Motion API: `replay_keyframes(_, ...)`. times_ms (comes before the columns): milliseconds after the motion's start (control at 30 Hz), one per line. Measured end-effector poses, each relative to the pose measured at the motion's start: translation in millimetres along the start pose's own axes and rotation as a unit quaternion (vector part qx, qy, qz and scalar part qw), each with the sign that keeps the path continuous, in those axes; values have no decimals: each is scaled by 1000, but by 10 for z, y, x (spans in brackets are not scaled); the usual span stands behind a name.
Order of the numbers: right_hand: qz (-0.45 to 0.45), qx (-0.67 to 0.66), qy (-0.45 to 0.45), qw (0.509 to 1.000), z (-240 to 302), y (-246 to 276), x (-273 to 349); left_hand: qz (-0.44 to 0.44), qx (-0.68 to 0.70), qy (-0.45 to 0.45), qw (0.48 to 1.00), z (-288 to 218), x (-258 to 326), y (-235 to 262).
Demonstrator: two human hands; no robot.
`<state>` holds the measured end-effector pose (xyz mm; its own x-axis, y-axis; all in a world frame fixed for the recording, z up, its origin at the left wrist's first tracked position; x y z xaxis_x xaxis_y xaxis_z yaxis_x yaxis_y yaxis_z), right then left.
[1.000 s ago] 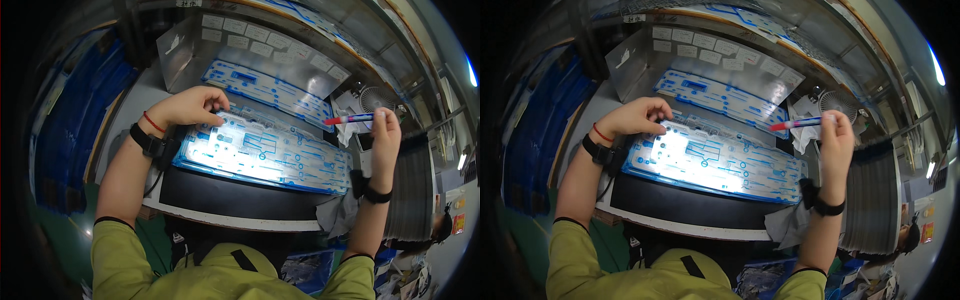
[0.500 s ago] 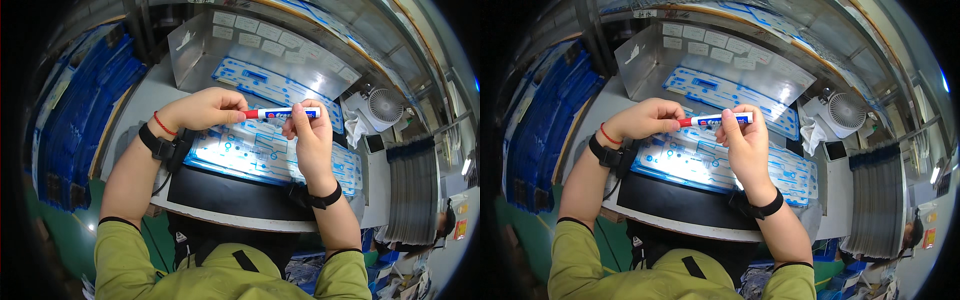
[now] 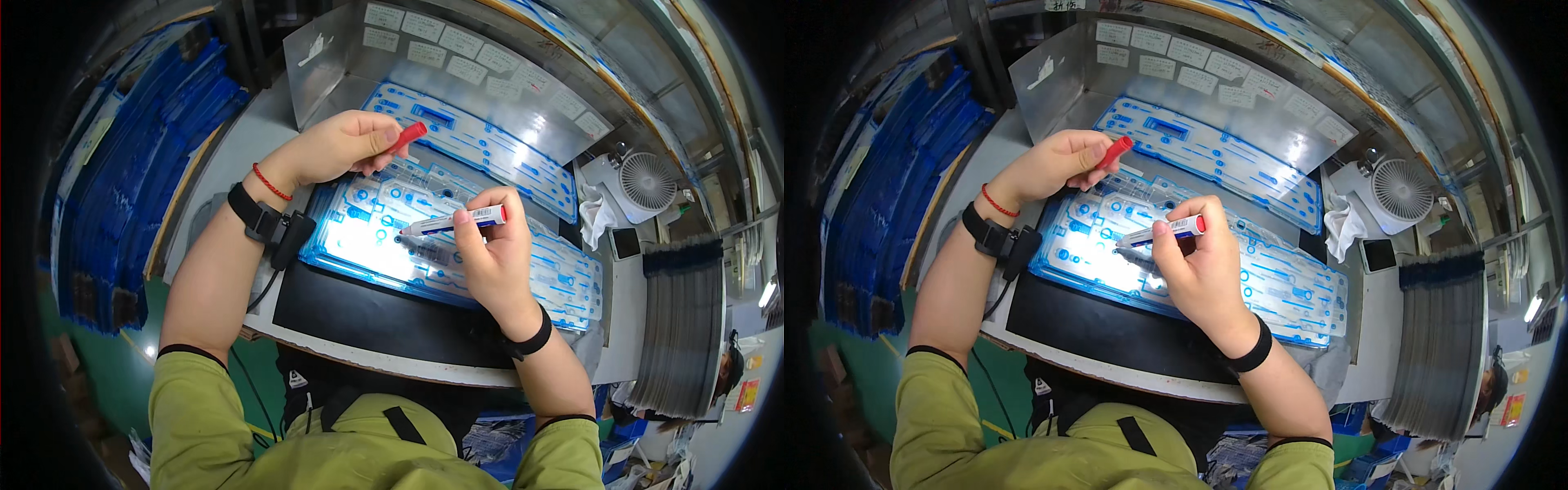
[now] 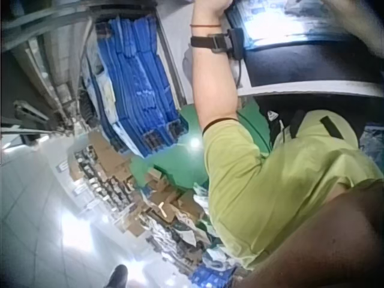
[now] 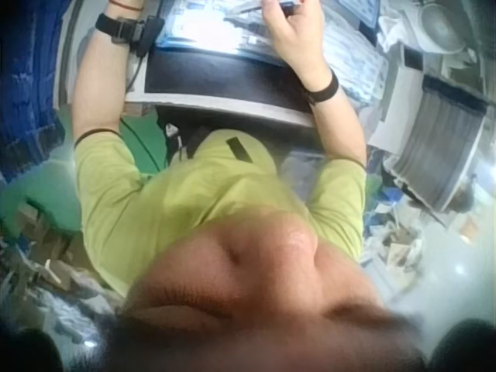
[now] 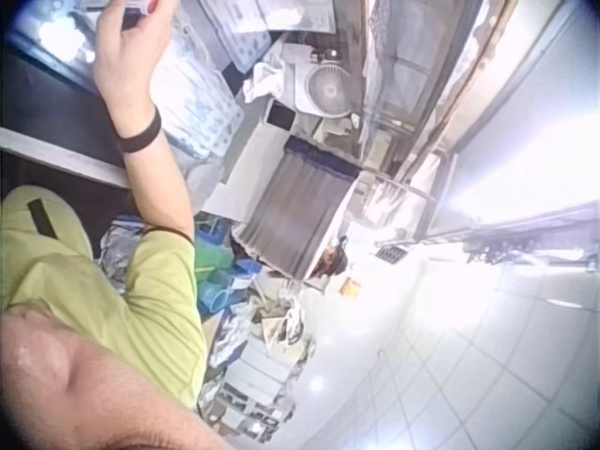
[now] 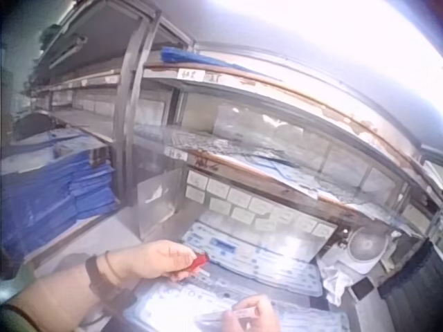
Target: Marking clear plastic components with a red marker at an assembly station.
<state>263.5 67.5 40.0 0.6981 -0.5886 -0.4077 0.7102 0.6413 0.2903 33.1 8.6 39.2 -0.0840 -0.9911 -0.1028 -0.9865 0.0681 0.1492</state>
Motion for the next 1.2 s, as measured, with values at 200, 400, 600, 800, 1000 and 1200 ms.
replay_keyframes(200, 20, 34, -21, 999, 34, -26, -9, 20, -17, 1, 1000, 46, -2, -22)
replay_keyframes(400, -53, -60, 8, 997, 12, 58, 27, 34, -23, 21, 999, 72, -14, -32)
replay_keyframes(600, -128, -171, 59, 975, 130, 146, 24, 62, -65, 3, 996, 24, 15, -80)
replay_keyframes(800, -88, -154, 20, 984, 91, 90, 31, 82, -55, 18, 995, -60, 39, -173)
replay_keyframes(1000, -23, -148, 16, 989, 215, 97, -32, 125, -41, 85, 988, -116, 60, -241)
replay_keyframes(1200, -98, -36, 17, 994, 659, 733, -176, 40, -292, 6, 955, 25, 113, -148)
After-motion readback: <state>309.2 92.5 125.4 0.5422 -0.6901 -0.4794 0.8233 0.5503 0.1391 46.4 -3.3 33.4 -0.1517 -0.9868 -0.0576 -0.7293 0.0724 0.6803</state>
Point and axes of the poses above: each hand's wrist, its own x-axis away from the middle knuckle, its own y-axis out of the back of the hand, z = x × y, the point moved 3 cm from there along -x, towards the middle knuckle, and after that the axes turned 3 degrees about z, right-handed, at the moved point
